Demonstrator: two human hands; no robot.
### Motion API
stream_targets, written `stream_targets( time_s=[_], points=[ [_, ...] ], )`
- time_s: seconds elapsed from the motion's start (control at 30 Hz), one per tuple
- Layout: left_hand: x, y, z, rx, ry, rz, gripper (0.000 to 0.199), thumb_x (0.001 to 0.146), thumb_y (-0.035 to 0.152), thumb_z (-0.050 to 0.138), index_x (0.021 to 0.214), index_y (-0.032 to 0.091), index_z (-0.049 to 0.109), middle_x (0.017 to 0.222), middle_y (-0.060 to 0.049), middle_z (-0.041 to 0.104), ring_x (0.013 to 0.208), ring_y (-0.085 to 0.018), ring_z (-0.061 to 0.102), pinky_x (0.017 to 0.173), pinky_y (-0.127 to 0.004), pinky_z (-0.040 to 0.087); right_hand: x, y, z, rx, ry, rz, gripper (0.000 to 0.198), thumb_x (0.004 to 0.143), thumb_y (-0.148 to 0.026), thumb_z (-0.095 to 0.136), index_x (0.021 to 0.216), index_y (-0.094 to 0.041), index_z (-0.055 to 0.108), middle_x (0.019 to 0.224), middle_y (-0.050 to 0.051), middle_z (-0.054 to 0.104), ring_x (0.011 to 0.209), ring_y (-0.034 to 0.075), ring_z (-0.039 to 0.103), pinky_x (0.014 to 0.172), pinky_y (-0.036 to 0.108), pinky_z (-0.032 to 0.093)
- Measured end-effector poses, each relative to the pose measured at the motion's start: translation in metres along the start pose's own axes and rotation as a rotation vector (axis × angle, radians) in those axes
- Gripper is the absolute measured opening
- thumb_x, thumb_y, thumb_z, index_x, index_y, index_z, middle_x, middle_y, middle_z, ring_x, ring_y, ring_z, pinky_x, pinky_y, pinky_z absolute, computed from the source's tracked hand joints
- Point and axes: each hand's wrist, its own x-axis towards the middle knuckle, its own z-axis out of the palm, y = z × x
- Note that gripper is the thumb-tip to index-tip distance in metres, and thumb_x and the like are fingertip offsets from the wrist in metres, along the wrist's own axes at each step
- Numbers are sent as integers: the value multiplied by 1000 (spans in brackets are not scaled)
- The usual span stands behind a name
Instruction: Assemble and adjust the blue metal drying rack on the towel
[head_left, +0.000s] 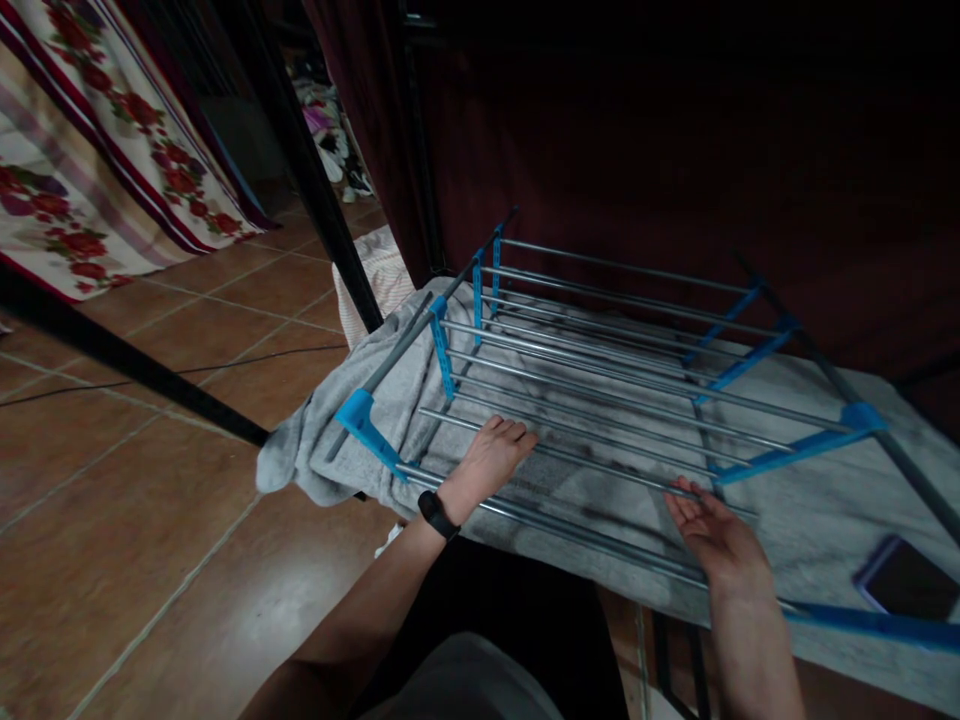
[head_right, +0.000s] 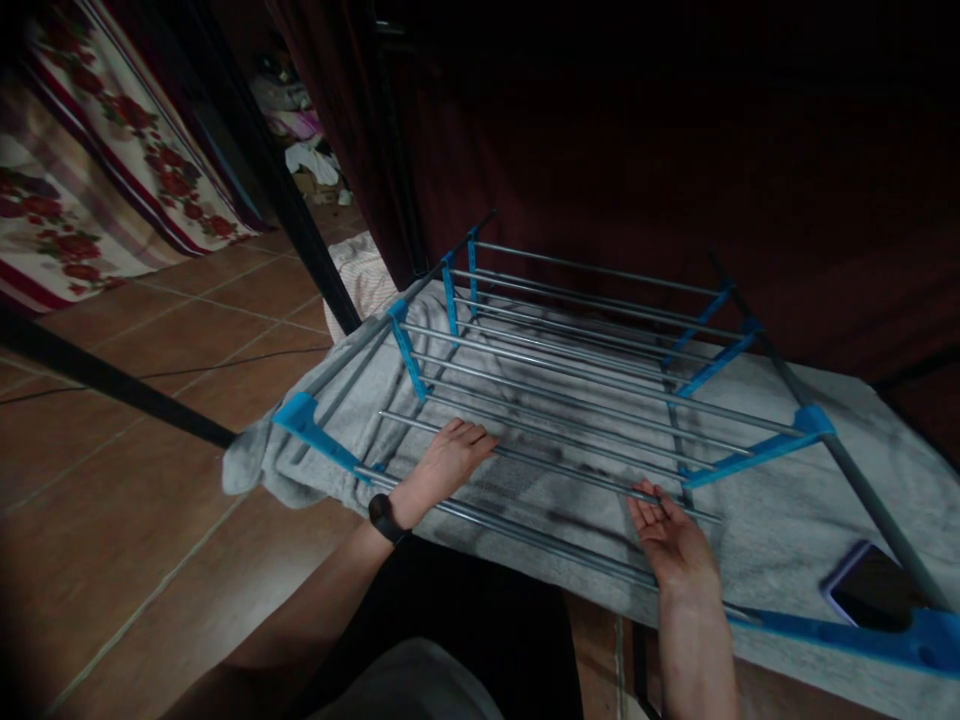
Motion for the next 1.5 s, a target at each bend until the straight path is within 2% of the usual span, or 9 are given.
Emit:
stream_targets(
  time_s=[0.1, 0.27, 0.37, 0.57, 0.7, 0.97, 1.13, 1.27, 1.5],
  points=[
    [0, -1, -2, 25, 5, -11, 16, 98, 13, 52, 102, 21, 65, 95, -4, 67, 87, -20, 59, 83, -36, 40, 0, 0, 0, 17, -3, 27, 23, 90, -5, 44, 89, -18, 62, 98, 8, 72, 91, 17, 74, 77, 34, 67],
    [-1, -3, -8, 35, 48, -16, 23, 95, 8, 52, 109, 22, 66, 92, -4, 67, 85, -22, 60, 79, -37, 40, -7, -2, 3, 78, 85, 41, 24, 86, -1, 43, 82, -21, 56, 85, 3, 68, 78, 14, 71, 70, 27, 66],
    [-4, -3, -15, 26, 92, -3, 29, 95, 8, 53, 116, 22, 66, 92, -4, 68, 85, -22, 60, 78, -38, 40, -17, -5, 8, 106, 111, 47, 25, 87, -2, 41, 84, -20, 59, 89, 5, 69, 85, 15, 72, 70, 27, 66],
    [-13, -3, -22, 10, 154, 32, 31, 96, 7, 49, 117, 21, 67, 92, -5, 70, 82, -21, 61, 75, -37, 40, -40, -6, 13, 149, -89, 4, 22, 92, -6, 51, 98, -19, 67, 97, 2, 74, 89, 12, 72, 81, 27, 65],
    [-21, -5, -19, -22, 214, 44, 26, 98, 13, 48, 115, 21, 67, 93, -4, 72, 83, -21, 63, 76, -36, 41, -54, -5, 9, 162, -137, -40, 19, 91, -7, 60, 100, -21, 68, 96, -1, 75, 86, 9, 72, 82, 24, 63],
    [-37, -12, -20, -52, 262, 30, 22, 101, 26, 50, 108, 20, 69, 87, -4, 72, 83, -22, 65, 76, -37, 43, -88, 4, -3, 228, -216, -12, 20, 83, -4, 64, 96, -19, 67, 105, 4, 76, 98, 14, 74, 91, 30, 62],
    [-41, -13, -24, -45, 278, 49, 23, 100, 35, 55, 105, 19, 70, 89, -6, 72, 83, -24, 65, 76, -38, 42, -108, 15, -15, 285, -211, 20, 23, 82, -2, 60, 97, -18, 67, 106, 7, 77, 103, 16, 74, 99, 36, 60],
    [-42, -7, -27, -19, 283, 102, 20, 101, 31, 54, 105, 18, 70, 88, -5, 71, 82, -24, 64, 77, -38, 42, -122, 26, -32, 295, -183, -14, 20, 83, -4, 63, 96, -19, 67, 109, 7, 76, 106, 17, 73, 101, 37, 60],
    [-47, 25, -31, 19, 238, 242, 19, 101, 23, 50, 105, 22, 69, 90, -4, 73, 81, -22, 64, 79, -38, 43, -122, 48, -73, 279, -71, -124, 14, 84, -12, 77, 94, -19, 69, 99, 5, 77, 94, 15, 75, 95, 31, 62]
  ],
)
